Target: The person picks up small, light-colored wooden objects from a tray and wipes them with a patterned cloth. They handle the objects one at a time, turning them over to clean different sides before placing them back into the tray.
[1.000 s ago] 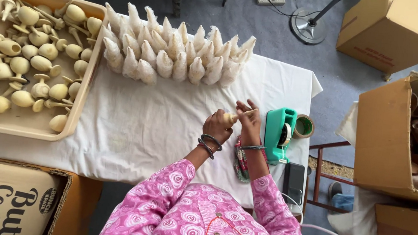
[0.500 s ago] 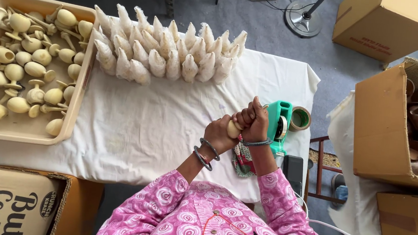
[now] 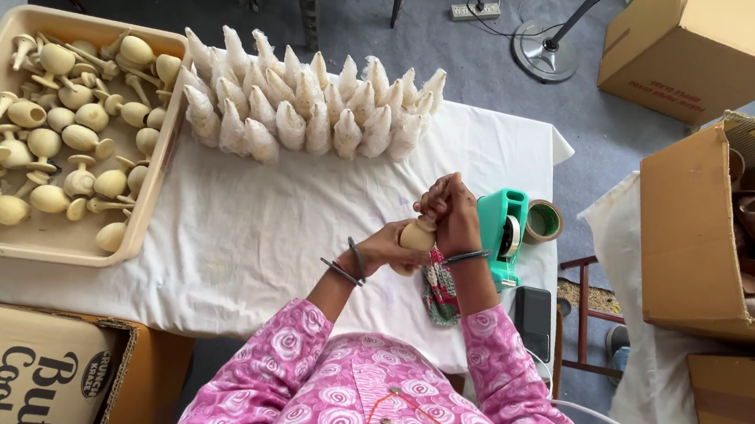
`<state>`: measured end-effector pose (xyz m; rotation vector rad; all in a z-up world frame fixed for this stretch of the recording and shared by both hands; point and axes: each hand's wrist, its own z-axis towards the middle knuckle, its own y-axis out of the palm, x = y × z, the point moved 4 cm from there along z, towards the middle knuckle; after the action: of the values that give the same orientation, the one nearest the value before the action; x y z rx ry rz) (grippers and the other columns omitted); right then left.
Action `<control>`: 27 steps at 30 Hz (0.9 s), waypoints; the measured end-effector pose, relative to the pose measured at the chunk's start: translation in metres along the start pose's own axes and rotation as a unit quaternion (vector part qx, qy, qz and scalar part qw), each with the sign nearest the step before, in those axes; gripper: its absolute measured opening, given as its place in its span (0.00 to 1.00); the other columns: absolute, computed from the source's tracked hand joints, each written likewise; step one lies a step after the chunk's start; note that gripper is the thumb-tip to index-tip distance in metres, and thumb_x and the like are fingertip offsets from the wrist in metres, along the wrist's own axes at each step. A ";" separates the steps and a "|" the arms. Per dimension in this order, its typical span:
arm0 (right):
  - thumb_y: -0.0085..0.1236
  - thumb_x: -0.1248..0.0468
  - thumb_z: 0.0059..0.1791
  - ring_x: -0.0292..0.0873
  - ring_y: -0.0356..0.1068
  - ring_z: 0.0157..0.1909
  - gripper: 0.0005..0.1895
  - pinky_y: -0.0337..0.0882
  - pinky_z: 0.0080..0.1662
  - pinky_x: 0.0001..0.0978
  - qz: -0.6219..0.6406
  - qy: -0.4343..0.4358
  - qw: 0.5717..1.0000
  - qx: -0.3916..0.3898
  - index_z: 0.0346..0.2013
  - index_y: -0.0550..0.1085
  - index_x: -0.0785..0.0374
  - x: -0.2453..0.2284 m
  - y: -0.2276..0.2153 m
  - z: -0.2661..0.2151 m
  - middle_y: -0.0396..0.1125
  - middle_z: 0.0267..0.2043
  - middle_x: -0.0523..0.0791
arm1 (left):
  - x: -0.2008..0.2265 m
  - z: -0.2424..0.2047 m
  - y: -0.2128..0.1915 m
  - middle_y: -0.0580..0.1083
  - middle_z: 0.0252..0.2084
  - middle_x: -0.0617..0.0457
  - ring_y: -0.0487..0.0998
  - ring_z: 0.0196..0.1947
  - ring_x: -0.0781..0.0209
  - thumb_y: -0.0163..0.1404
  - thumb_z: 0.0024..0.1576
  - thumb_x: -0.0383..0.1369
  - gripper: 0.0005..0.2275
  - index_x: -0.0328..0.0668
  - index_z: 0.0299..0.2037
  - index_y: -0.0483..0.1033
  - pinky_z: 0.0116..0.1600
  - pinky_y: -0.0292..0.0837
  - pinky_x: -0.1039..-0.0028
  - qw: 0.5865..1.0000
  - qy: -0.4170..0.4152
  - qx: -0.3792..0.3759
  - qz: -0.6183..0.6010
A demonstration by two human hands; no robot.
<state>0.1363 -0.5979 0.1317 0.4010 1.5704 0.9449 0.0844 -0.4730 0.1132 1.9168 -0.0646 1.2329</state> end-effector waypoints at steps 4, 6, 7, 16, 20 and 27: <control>0.44 0.50 0.62 0.39 0.59 0.28 0.21 0.71 0.46 0.40 -0.107 -0.045 0.988 0.106 0.40 0.71 0.66 -0.003 0.000 -0.014 0.57 0.25 0.41 | -0.023 0.004 -0.013 0.72 0.28 0.61 0.70 0.22 0.75 0.64 0.44 0.24 0.18 0.39 0.44 0.71 0.22 0.62 0.79 0.992 0.024 0.091 0.083; 0.48 0.57 0.58 0.40 0.65 0.38 0.11 0.70 0.50 0.41 -0.142 -0.017 0.989 0.040 0.42 0.69 0.64 -0.012 0.020 -0.021 0.63 0.32 0.42 | -0.026 -0.003 -0.014 0.73 0.29 0.57 0.71 0.24 0.73 0.63 0.49 0.26 0.14 0.34 0.43 0.74 0.25 0.64 0.80 0.996 0.032 0.035 0.075; 0.48 0.57 0.58 0.40 0.65 0.38 0.11 0.70 0.50 0.41 -0.142 -0.016 0.989 0.041 0.42 0.69 0.64 -0.016 0.023 -0.024 0.63 0.32 0.42 | -0.030 -0.004 -0.016 0.73 0.29 0.57 0.71 0.24 0.73 0.63 0.49 0.26 0.14 0.34 0.43 0.74 0.25 0.64 0.80 0.996 0.031 0.035 0.075; 0.48 0.63 0.57 0.39 0.65 0.39 0.09 0.69 0.48 0.36 -0.113 0.013 0.992 0.051 0.46 0.70 0.66 -0.034 0.057 -0.031 0.63 0.34 0.44 | -0.004 -0.009 0.028 0.75 0.33 0.55 0.76 0.30 0.65 0.64 0.50 0.30 0.18 0.40 0.49 0.73 0.30 0.68 0.71 0.992 0.051 0.036 0.108; 0.47 0.57 0.56 0.39 0.62 0.31 0.12 0.69 0.40 0.34 -0.081 -0.067 0.970 0.221 0.34 0.67 0.62 -0.019 0.036 -0.032 0.60 0.28 0.42 | 0.015 -0.016 0.034 0.78 0.32 0.45 0.81 0.31 0.45 0.64 0.44 0.37 0.19 0.41 0.43 0.72 0.34 0.76 0.57 0.780 0.176 0.351 0.488; 0.48 0.46 0.58 0.36 0.39 0.15 0.30 0.50 0.21 0.32 -0.011 -0.123 0.959 0.255 0.17 0.52 0.53 -0.017 0.024 -0.032 0.39 0.13 0.37 | -0.001 -0.012 0.026 0.76 0.32 0.45 0.79 0.31 0.43 0.60 0.52 0.38 0.13 0.43 0.39 0.70 0.36 0.75 0.56 0.694 0.221 0.371 0.576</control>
<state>0.1041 -0.6062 0.1600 0.8267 1.5699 0.4380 0.0635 -0.4821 0.1307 2.1526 -0.7018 2.9135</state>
